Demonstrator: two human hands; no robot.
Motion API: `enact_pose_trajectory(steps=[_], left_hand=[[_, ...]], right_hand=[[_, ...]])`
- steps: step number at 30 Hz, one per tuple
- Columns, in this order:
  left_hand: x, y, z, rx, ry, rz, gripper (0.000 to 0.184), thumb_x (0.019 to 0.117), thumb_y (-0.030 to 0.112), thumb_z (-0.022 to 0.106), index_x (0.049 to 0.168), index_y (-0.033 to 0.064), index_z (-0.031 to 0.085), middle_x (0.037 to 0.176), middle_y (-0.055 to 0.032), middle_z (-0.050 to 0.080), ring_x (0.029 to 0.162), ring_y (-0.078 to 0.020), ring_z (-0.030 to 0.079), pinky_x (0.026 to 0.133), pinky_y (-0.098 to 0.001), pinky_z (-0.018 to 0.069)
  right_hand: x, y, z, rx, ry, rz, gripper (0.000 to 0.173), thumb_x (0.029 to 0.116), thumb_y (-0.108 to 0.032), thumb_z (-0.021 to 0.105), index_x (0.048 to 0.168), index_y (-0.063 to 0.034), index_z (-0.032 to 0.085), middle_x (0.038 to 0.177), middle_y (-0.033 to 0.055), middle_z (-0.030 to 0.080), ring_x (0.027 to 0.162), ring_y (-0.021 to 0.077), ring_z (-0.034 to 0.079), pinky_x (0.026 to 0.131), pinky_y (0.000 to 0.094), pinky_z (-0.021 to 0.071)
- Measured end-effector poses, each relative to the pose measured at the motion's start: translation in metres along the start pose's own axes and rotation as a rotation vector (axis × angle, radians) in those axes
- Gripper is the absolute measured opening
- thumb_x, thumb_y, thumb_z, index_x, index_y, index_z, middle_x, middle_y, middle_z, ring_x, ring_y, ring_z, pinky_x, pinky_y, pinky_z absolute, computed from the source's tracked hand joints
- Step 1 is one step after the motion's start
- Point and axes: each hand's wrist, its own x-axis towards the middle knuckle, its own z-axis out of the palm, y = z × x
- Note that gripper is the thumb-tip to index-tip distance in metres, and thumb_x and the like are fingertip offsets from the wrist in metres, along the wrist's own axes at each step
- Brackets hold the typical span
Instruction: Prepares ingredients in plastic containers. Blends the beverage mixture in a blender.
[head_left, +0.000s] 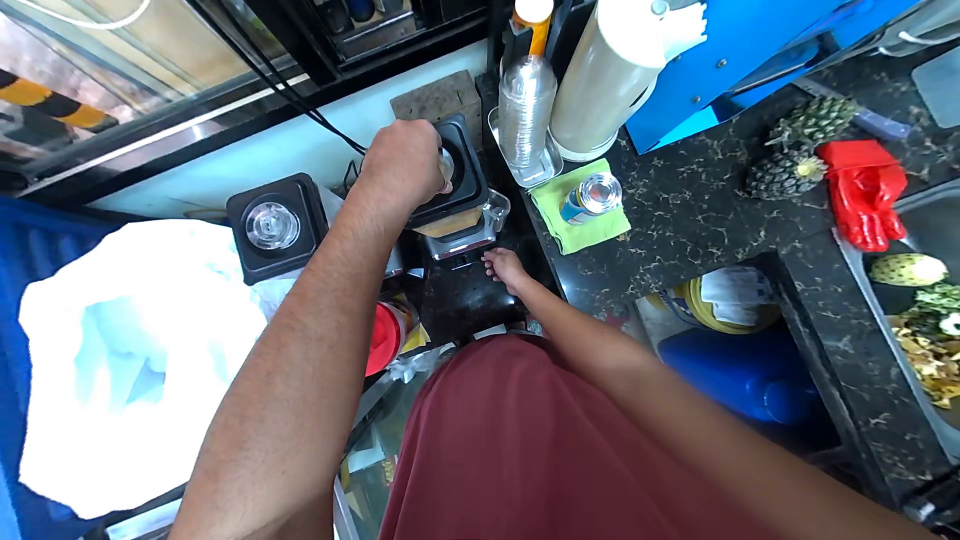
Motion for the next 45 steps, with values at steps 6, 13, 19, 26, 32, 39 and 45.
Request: enact_pose_trajectory(steps=[6,13,19,26,32,39,45], left_hand=[[0.0,-0.001,0.001,-0.012,0.02,0.01,0.049,0.083,0.029,0.083,0.126,0.0101,0.07,0.114,-0.0199,0.07,0.108,-0.0418,0.066,0.089,-0.0654,0.0521],[-0.009,-0.01,0.013,-0.06,0.129,0.028,0.06,0.0835,0.032,0.084,0.137,0.0143,0.065,0.147,-0.0265,0.046,0.123,-0.0475,0.056,0.094,-0.0654,0.0516],[-0.112,0.028,0.134,-0.838,0.631,0.246,0.048,0.1093,0.04,0.038,0.144,0.0103,0.055,0.145,-0.0091,0.051,0.127,-0.0213,0.054,0.104,-0.0416,0.0498],[-0.203,0.065,0.255,-1.808,0.684,0.074,0.079,0.0976,0.076,0.018,0.129,0.0215,0.065,0.115,-0.0041,0.074,0.104,-0.0242,0.072,0.092,-0.0434,0.0591],[-0.275,0.077,0.381,-0.661,0.8,0.113,0.083,0.098,0.075,0.021,0.15,0.0152,0.048,0.161,-0.0134,0.041,0.153,-0.0307,0.03,0.125,-0.0584,0.0178],[-0.369,0.052,0.53,-0.962,0.498,-0.322,0.058,0.1085,0.035,0.024,0.153,0.0038,0.045,0.154,-0.0172,0.048,0.144,-0.0285,0.045,0.122,-0.051,0.0309],[-0.507,0.053,0.635,-1.122,0.178,-0.872,0.021,0.0975,0.002,0.05,0.098,-0.0059,0.07,0.096,-0.0229,0.07,0.092,-0.036,0.068,0.085,-0.0596,0.0541]], right_hand=[[-0.001,-0.002,-0.002,-0.047,-0.023,-0.03,0.035,0.1092,-0.037,0.049,0.124,-0.0085,0.064,0.095,0.006,0.066,0.071,0.0134,0.058,0.062,0.031,0.0485],[-0.016,0.018,0.001,-0.069,0.005,-0.051,0.042,0.107,-0.037,0.055,0.133,-0.0041,0.054,0.108,0.0185,0.064,0.08,0.0249,0.063,0.071,0.0419,0.0542],[-0.147,-0.013,0.003,0.323,-0.607,0.027,0.056,0.1069,-0.044,0.05,0.153,-0.0147,0.04,0.123,0.0133,0.065,0.097,0.0233,0.067,0.08,0.0412,0.0565],[-0.189,0.046,0.008,0.043,-0.866,-0.07,0.052,0.1023,-0.018,0.062,0.149,-0.0059,0.043,0.134,0.0157,0.061,0.117,0.0239,0.062,0.094,0.0457,0.0544],[-0.257,0.085,0.028,0.161,-0.763,0.273,0.046,0.1126,-0.034,0.029,0.14,-0.0082,0.054,0.118,0.0093,0.069,0.103,0.0165,0.068,0.088,0.0356,0.0562],[-0.285,0.185,0.012,-0.058,-0.949,0.279,0.061,0.1128,-0.045,0.02,0.158,-0.0081,0.037,0.159,0.0111,0.045,0.146,0.0241,0.044,0.122,0.0469,0.035],[-0.297,0.223,-0.036,-0.763,-0.63,-0.079,0.027,0.1043,-0.014,0.055,0.123,-0.005,0.072,0.118,0.0108,0.072,0.105,0.016,0.069,0.097,0.0368,0.0548]])
